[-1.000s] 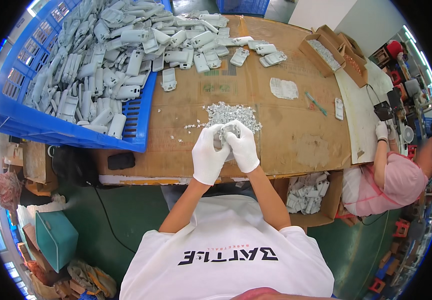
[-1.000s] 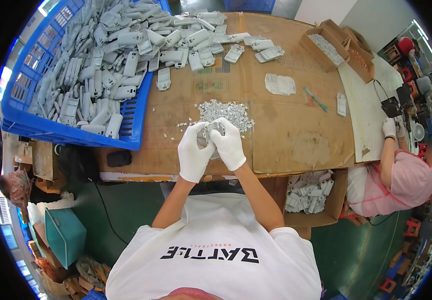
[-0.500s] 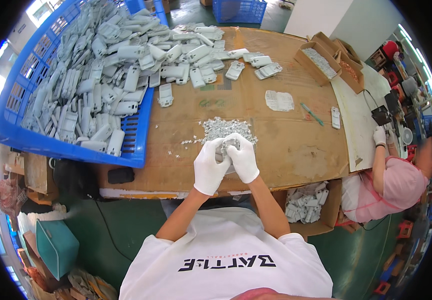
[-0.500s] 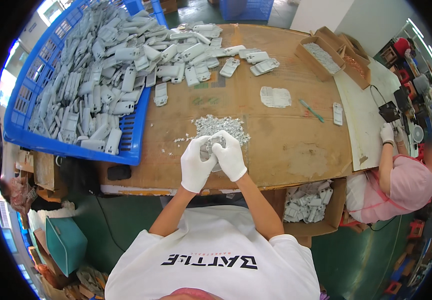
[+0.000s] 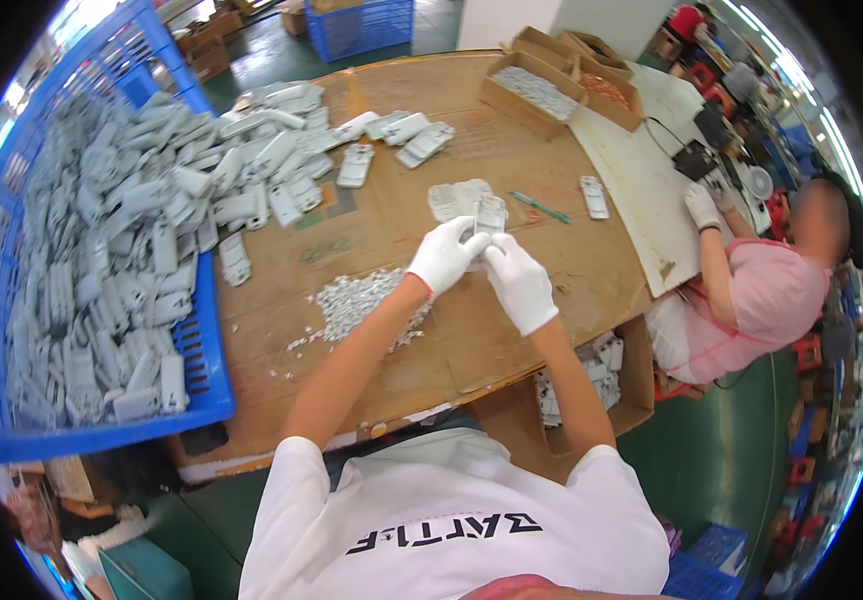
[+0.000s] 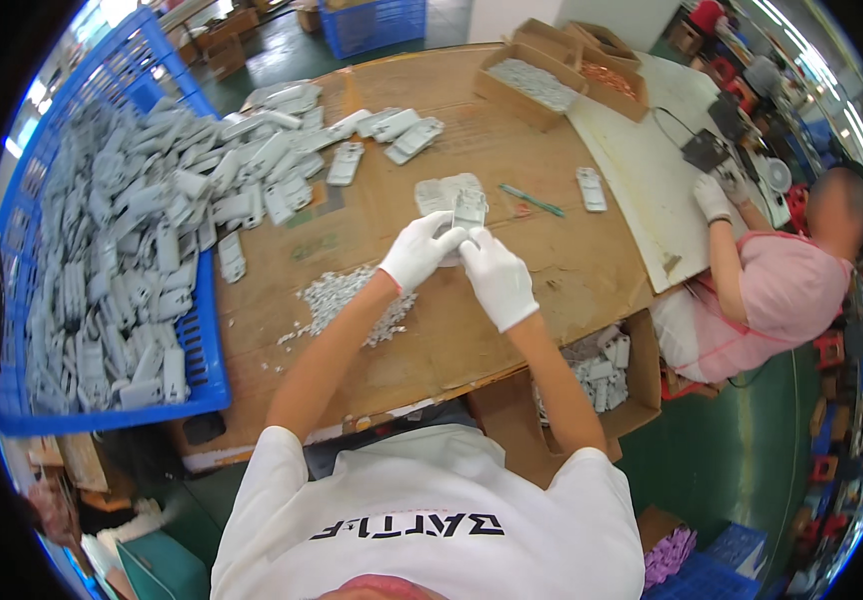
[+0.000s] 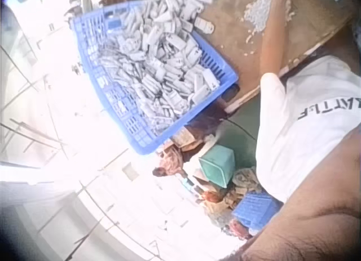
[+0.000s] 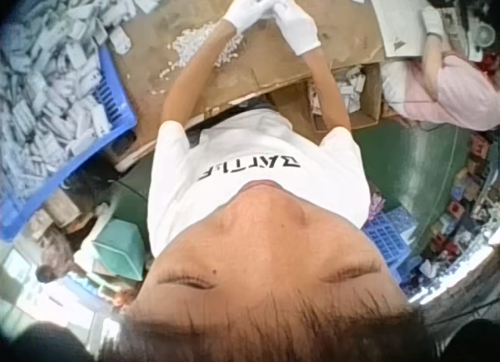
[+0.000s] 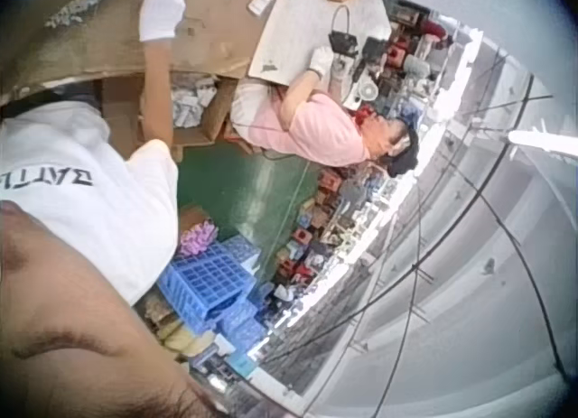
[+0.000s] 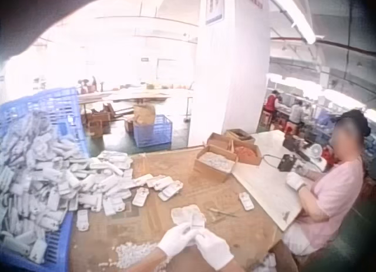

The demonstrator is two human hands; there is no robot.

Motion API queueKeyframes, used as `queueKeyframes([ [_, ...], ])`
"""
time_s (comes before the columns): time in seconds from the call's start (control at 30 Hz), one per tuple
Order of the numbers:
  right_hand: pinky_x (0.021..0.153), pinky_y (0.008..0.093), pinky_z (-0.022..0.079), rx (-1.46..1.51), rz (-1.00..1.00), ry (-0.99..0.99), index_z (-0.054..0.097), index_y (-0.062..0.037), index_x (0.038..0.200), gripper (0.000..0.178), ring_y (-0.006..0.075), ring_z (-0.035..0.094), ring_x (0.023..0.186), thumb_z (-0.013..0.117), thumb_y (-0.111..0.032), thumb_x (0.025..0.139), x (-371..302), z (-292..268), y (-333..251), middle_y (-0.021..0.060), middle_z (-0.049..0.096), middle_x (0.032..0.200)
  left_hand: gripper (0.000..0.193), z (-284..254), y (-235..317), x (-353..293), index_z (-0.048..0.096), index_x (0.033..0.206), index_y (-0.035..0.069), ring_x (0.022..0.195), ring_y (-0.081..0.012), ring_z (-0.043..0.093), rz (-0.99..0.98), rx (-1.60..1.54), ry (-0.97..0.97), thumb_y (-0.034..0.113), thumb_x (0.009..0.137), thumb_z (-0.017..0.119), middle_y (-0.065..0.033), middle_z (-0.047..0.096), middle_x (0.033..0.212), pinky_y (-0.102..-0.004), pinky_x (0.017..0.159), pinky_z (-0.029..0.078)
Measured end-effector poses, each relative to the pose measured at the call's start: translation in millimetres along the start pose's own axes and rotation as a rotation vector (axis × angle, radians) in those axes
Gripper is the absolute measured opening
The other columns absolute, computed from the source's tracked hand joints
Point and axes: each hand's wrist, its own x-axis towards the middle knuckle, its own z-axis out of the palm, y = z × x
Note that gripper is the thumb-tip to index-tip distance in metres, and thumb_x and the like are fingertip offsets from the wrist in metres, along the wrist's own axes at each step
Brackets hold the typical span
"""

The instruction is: The person picks up a plastic housing and a small component by hand, presses the component into the housing, and places the assembled unit into a cardboard box, repeating this process several times.

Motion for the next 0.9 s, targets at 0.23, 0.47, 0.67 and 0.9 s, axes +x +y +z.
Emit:
queueKeyframes([
  [0.23,0.084,0.0434,0.055,-0.373,0.389,-0.073,0.066,-0.0077,0.114,0.027,0.0354,0.066,0.098,0.052,-0.015,0.092,24,6,208,0.0183,0.066,0.116,0.026,-100,-51,92,0.070,0.105,0.013,0.109,-0.0331,0.060,0.101,1.081,0.627,0.031,0.086,0.067,-0.0153,0.062,0.114,-0.0448,0.085,0.053],
  [0.47,0.073,0.0415,0.051,-0.591,0.219,0.122,0.062,-0.0101,0.085,0.005,0.0294,0.060,0.079,0.058,-0.012,0.085,34,15,159,0.0117,0.060,0.085,0.018,-118,-80,83,0.071,0.097,0.017,0.096,-0.0270,0.066,-0.017,1.224,0.465,0.029,0.084,0.070,-0.0077,0.068,0.095,-0.0431,0.078,0.055],
  [0.67,0.076,0.0402,0.054,0.451,0.012,-0.077,0.066,-0.0140,0.095,0.010,0.0275,0.065,0.089,0.068,-0.013,0.085,23,59,-35,0.0063,0.064,0.096,0.019,-123,-65,53,0.069,0.099,0.016,0.088,-0.0271,0.068,0.169,1.341,0.484,0.026,0.083,0.071,-0.0084,0.068,0.092,-0.0409,0.075,0.054],
  [0.9,0.076,0.0421,0.054,0.430,0.010,-0.296,0.069,-0.0175,0.095,0.008,0.0298,0.066,0.085,0.067,-0.017,0.088,37,73,-38,0.0033,0.064,0.095,0.028,-146,-48,-70,0.050,0.120,0.010,0.069,-0.0168,0.067,-0.141,-0.322,0.403,-0.001,0.094,0.050,-0.0089,0.062,0.095,-0.0310,0.050,0.052],
])
